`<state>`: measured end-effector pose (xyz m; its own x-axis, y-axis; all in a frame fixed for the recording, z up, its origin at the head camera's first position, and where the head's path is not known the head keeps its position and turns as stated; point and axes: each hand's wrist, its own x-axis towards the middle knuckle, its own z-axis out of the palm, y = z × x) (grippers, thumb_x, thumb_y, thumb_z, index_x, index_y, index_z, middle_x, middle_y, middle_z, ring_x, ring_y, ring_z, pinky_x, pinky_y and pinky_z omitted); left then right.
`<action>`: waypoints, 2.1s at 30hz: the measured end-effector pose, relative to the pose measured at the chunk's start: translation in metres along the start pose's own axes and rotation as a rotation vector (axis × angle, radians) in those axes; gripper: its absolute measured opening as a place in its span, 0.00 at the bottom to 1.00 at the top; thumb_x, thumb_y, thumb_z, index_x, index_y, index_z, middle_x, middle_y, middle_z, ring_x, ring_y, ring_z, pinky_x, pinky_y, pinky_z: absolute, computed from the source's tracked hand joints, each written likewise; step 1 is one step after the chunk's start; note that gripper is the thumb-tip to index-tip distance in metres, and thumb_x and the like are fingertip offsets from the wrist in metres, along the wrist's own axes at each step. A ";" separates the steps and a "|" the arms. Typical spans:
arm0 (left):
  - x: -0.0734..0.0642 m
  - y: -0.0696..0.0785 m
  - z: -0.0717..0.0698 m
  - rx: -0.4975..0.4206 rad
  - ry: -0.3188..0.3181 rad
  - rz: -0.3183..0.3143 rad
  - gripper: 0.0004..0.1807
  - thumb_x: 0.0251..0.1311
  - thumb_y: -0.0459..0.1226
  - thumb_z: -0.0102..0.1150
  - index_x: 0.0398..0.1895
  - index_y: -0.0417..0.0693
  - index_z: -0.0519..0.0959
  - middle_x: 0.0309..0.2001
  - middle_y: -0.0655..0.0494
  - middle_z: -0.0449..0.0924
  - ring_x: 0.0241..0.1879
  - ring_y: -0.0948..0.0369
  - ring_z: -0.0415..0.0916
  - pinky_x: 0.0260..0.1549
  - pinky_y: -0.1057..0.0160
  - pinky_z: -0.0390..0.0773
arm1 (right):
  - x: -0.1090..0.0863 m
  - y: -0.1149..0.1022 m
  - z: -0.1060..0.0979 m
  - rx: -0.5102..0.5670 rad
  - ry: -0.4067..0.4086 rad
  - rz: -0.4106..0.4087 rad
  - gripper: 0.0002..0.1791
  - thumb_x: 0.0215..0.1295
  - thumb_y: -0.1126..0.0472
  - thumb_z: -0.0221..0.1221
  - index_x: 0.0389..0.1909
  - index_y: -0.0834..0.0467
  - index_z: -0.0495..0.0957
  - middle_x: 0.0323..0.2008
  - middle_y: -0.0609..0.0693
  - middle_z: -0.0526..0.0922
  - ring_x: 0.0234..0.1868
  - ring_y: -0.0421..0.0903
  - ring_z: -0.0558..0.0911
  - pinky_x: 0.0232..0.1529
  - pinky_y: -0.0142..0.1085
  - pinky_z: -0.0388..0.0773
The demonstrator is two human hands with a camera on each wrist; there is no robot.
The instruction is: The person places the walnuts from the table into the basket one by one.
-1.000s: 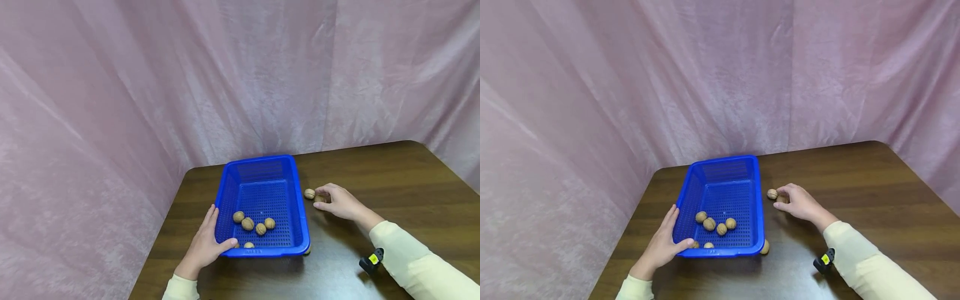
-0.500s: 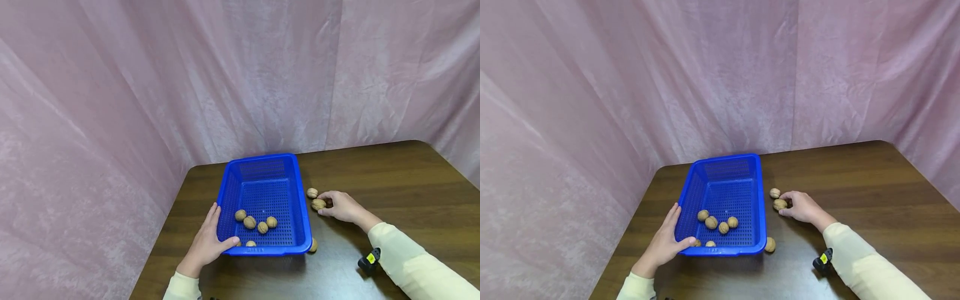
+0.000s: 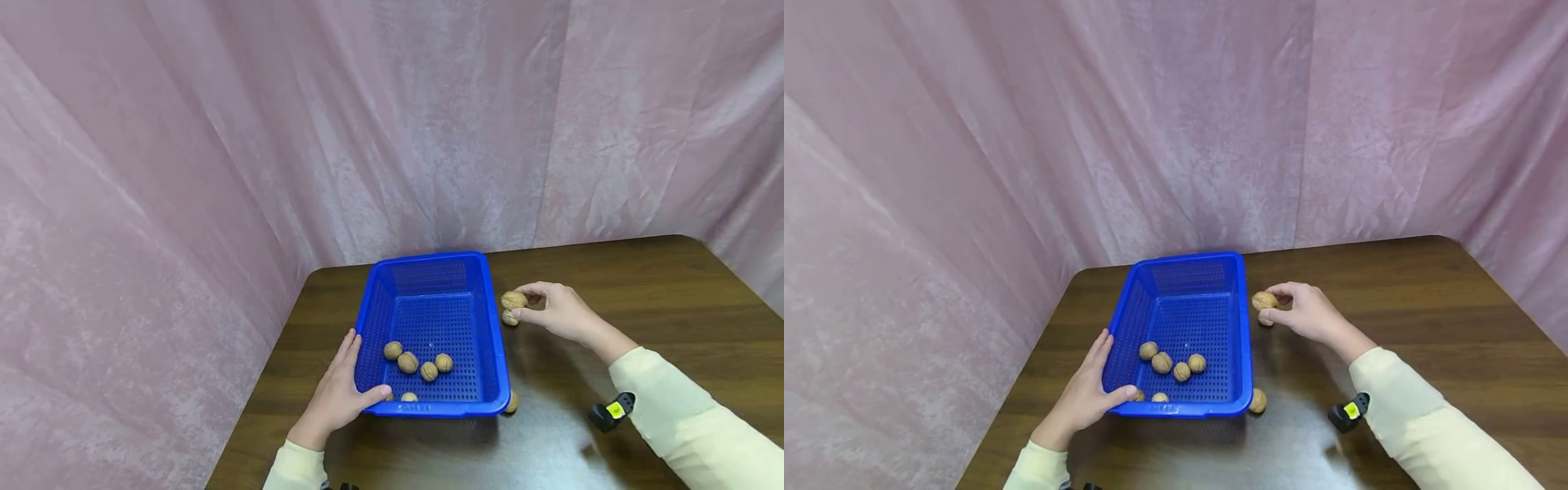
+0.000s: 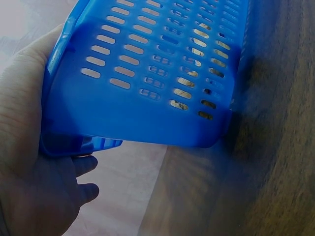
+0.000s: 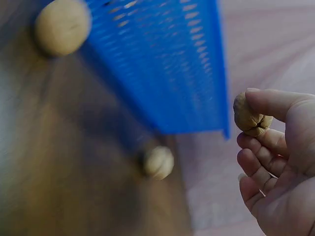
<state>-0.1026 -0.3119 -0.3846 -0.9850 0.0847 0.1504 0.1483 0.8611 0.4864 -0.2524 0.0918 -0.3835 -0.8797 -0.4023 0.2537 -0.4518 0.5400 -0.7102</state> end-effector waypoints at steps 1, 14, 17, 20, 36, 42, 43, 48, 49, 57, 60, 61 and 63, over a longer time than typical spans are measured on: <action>0.000 0.000 0.000 0.000 -0.001 -0.002 0.62 0.47 0.67 0.63 0.76 0.42 0.48 0.77 0.56 0.38 0.73 0.50 0.45 0.63 0.40 0.58 | 0.004 -0.007 -0.002 0.010 -0.008 -0.007 0.24 0.59 0.48 0.66 0.51 0.58 0.80 0.39 0.49 0.82 0.42 0.49 0.78 0.38 0.40 0.71; -0.004 0.000 0.001 0.006 -0.004 -0.012 0.62 0.47 0.68 0.61 0.75 0.41 0.49 0.77 0.53 0.38 0.73 0.48 0.45 0.63 0.40 0.58 | 0.064 -0.087 0.033 0.197 -0.271 -0.050 0.21 0.61 0.49 0.65 0.54 0.53 0.80 0.44 0.44 0.82 0.46 0.45 0.77 0.49 0.43 0.73; -0.005 0.000 0.001 0.000 0.000 -0.007 0.62 0.47 0.68 0.62 0.75 0.40 0.49 0.77 0.53 0.38 0.73 0.48 0.45 0.63 0.39 0.58 | 0.078 -0.096 0.050 0.254 -0.324 -0.013 0.20 0.60 0.50 0.65 0.52 0.52 0.80 0.44 0.44 0.82 0.47 0.44 0.78 0.51 0.43 0.73; -0.005 -0.001 0.001 0.000 0.003 -0.004 0.62 0.47 0.67 0.62 0.75 0.40 0.49 0.77 0.53 0.38 0.73 0.47 0.45 0.63 0.39 0.58 | 0.088 -0.101 0.067 0.305 -0.372 0.018 0.19 0.60 0.51 0.66 0.51 0.52 0.81 0.43 0.43 0.83 0.45 0.43 0.79 0.52 0.42 0.74; -0.009 0.001 -0.003 -0.010 -0.009 -0.009 0.61 0.48 0.64 0.65 0.76 0.40 0.48 0.77 0.54 0.37 0.73 0.48 0.43 0.63 0.39 0.57 | 0.101 -0.089 0.123 0.212 -0.489 0.090 0.19 0.58 0.54 0.68 0.50 0.56 0.82 0.39 0.44 0.83 0.42 0.41 0.79 0.50 0.40 0.75; -0.006 0.001 -0.007 -0.004 -0.006 -0.011 0.62 0.47 0.66 0.63 0.76 0.41 0.48 0.77 0.54 0.37 0.73 0.48 0.44 0.63 0.39 0.58 | 0.103 -0.083 0.128 0.092 -0.541 0.069 0.17 0.57 0.55 0.68 0.47 0.53 0.83 0.36 0.41 0.83 0.39 0.39 0.79 0.47 0.38 0.76; -0.007 0.000 -0.006 0.000 -0.006 -0.012 0.61 0.47 0.66 0.64 0.76 0.41 0.48 0.77 0.54 0.38 0.73 0.48 0.44 0.62 0.39 0.58 | 0.102 -0.082 0.128 0.075 -0.550 0.061 0.16 0.57 0.55 0.69 0.46 0.53 0.84 0.35 0.41 0.83 0.39 0.39 0.79 0.47 0.37 0.76; -0.010 -0.003 -0.004 0.002 -0.001 -0.010 0.60 0.48 0.62 0.66 0.75 0.40 0.49 0.77 0.52 0.38 0.73 0.47 0.45 0.62 0.39 0.59 | 0.099 -0.081 0.132 0.000 -0.592 0.013 0.14 0.57 0.56 0.68 0.44 0.55 0.84 0.36 0.43 0.84 0.40 0.40 0.80 0.46 0.37 0.76; -0.011 -0.004 -0.004 0.003 0.001 -0.009 0.61 0.48 0.64 0.65 0.75 0.39 0.49 0.77 0.52 0.38 0.73 0.47 0.45 0.62 0.39 0.59 | 0.098 -0.081 0.132 -0.007 -0.596 0.014 0.15 0.57 0.56 0.68 0.45 0.56 0.84 0.37 0.43 0.84 0.41 0.40 0.80 0.47 0.37 0.76; -0.011 -0.005 -0.002 -0.005 0.020 -0.006 0.61 0.46 0.66 0.64 0.75 0.41 0.50 0.77 0.53 0.39 0.73 0.48 0.46 0.62 0.40 0.59 | 0.099 -0.085 0.125 0.065 -0.507 0.048 0.19 0.62 0.54 0.65 0.52 0.56 0.81 0.46 0.48 0.83 0.48 0.44 0.80 0.51 0.40 0.76; -0.011 -0.004 0.001 -0.003 0.011 -0.012 0.62 0.46 0.67 0.63 0.75 0.41 0.50 0.77 0.54 0.39 0.73 0.48 0.46 0.62 0.40 0.59 | 0.096 -0.086 0.112 0.218 -0.468 0.060 0.21 0.64 0.51 0.63 0.55 0.54 0.79 0.52 0.49 0.81 0.54 0.46 0.78 0.54 0.43 0.74; -0.012 -0.003 0.001 -0.003 0.006 -0.015 0.62 0.46 0.68 0.62 0.75 0.41 0.49 0.77 0.54 0.38 0.73 0.48 0.45 0.62 0.40 0.59 | 0.094 -0.087 0.105 0.270 -0.459 0.062 0.22 0.64 0.50 0.62 0.57 0.54 0.78 0.54 0.50 0.80 0.56 0.47 0.77 0.55 0.44 0.73; -0.011 -0.002 0.003 -0.005 0.001 -0.016 0.62 0.46 0.68 0.62 0.76 0.42 0.49 0.77 0.55 0.38 0.73 0.49 0.45 0.62 0.39 0.59 | 0.089 -0.089 0.087 0.341 -0.441 0.045 0.23 0.65 0.48 0.61 0.58 0.53 0.77 0.55 0.49 0.79 0.58 0.48 0.75 0.58 0.47 0.71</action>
<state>-0.0919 -0.3127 -0.3897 -0.9872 0.0701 0.1436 0.1328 0.8597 0.4932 -0.2778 -0.0565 -0.3545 -0.7186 -0.6949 -0.0284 -0.2773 0.3238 -0.9046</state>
